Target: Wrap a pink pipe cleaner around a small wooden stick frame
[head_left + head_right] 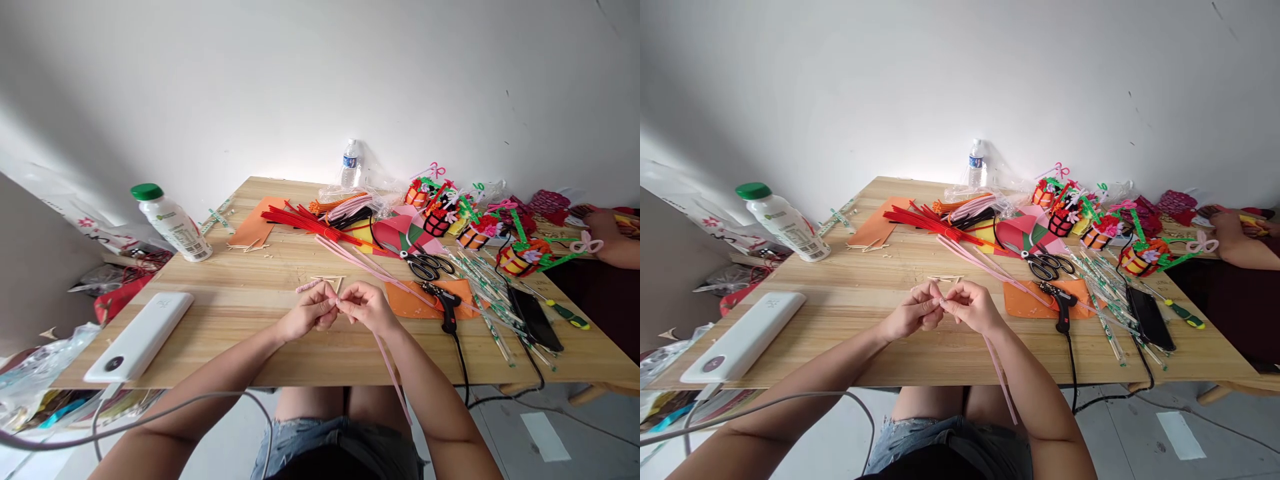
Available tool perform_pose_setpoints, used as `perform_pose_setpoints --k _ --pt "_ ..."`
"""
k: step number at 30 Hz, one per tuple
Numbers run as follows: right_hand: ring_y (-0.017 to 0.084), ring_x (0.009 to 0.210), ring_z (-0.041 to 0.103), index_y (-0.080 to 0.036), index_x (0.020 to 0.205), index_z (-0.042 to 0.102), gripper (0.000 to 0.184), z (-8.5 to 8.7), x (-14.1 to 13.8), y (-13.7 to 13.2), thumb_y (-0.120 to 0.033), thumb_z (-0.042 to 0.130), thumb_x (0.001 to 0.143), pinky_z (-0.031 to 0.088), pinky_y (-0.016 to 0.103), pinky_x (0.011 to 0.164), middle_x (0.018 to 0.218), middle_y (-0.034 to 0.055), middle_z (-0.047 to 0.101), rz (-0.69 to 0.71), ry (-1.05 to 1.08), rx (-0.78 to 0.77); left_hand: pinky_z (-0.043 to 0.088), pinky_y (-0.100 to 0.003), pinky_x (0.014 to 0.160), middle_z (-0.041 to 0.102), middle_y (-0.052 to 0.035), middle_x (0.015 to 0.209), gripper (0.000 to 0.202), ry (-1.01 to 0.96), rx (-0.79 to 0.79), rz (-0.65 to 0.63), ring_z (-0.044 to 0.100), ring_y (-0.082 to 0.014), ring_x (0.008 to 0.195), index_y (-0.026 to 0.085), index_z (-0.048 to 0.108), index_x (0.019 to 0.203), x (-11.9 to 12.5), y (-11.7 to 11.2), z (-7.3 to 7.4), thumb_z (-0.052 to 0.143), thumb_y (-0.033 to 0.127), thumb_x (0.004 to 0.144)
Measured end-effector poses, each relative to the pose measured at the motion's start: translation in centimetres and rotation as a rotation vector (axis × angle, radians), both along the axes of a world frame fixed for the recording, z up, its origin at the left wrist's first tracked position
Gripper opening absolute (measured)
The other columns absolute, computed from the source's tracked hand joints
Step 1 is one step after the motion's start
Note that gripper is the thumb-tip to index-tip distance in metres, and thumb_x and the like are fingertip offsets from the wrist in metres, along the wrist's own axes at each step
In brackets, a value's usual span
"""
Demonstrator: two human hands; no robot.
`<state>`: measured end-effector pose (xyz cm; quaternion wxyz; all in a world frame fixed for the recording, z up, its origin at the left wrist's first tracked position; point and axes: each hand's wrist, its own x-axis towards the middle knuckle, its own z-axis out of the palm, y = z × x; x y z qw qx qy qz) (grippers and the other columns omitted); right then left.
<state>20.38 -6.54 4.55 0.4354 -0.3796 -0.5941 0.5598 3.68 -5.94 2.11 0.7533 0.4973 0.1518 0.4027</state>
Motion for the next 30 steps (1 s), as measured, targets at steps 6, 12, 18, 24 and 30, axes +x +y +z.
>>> perform_pose_setpoints --k 6,12,18,24,30 --pt "0.006 0.037 0.047 -0.016 0.072 0.060 0.022 -0.36 0.35 0.28 -0.033 0.074 0.071 0.035 0.019 0.037 0.054 -0.0039 0.059 -0.009 0.026 -0.012 0.024 -0.015 0.040 0.047 0.0069 0.051 0.027 0.120 0.094 0.074 0.034 -0.0047 0.040 0.018 0.043 0.084 -0.01 -0.07 0.08 0.055 0.042 0.089" --pt "0.006 0.036 0.048 -0.016 0.073 0.063 0.018 -0.43 0.40 0.43 -0.031 0.072 0.072 0.035 0.019 0.035 0.059 0.0000 0.066 -0.058 -0.002 0.018 0.042 -0.022 0.058 0.056 -0.0015 0.073 0.031 0.298 0.346 0.322 0.052 -0.0097 0.064 0.016 0.049 0.086 0.09 -0.38 0.05 0.053 0.046 0.089" --pt "0.007 0.036 0.049 -0.015 0.069 0.065 0.012 -0.44 0.18 0.11 -0.027 0.069 0.072 0.037 0.019 0.036 0.057 -0.0001 0.065 -0.105 -0.048 0.082 0.044 -0.025 0.060 0.057 -0.0030 0.076 0.025 0.439 0.560 0.386 0.053 -0.0116 0.067 0.016 0.049 0.086 -0.21 -0.33 0.29 0.051 0.041 0.090" --pt "0.007 0.036 0.050 -0.015 0.068 0.067 0.011 -0.70 0.16 -0.06 -0.024 0.067 0.073 0.038 0.018 0.037 0.052 -0.0012 0.062 -0.129 -0.097 0.102 0.042 -0.023 0.055 0.058 -0.0017 0.069 0.014 0.578 0.746 0.462 0.051 -0.0103 0.058 0.016 0.052 0.083 -0.53 -0.17 0.35 0.049 0.029 0.089" --pt "0.007 0.035 0.048 -0.015 0.066 0.066 0.010 -0.60 -0.02 -0.24 -0.023 0.066 0.072 0.037 0.018 0.037 0.046 -0.0035 0.057 -0.145 -0.097 0.094 0.043 -0.021 0.053 0.060 -0.0015 0.068 0.011 0.596 0.860 0.500 0.053 -0.0092 0.056 0.016 0.052 0.084 -0.54 -0.13 0.25 0.044 0.021 0.090"
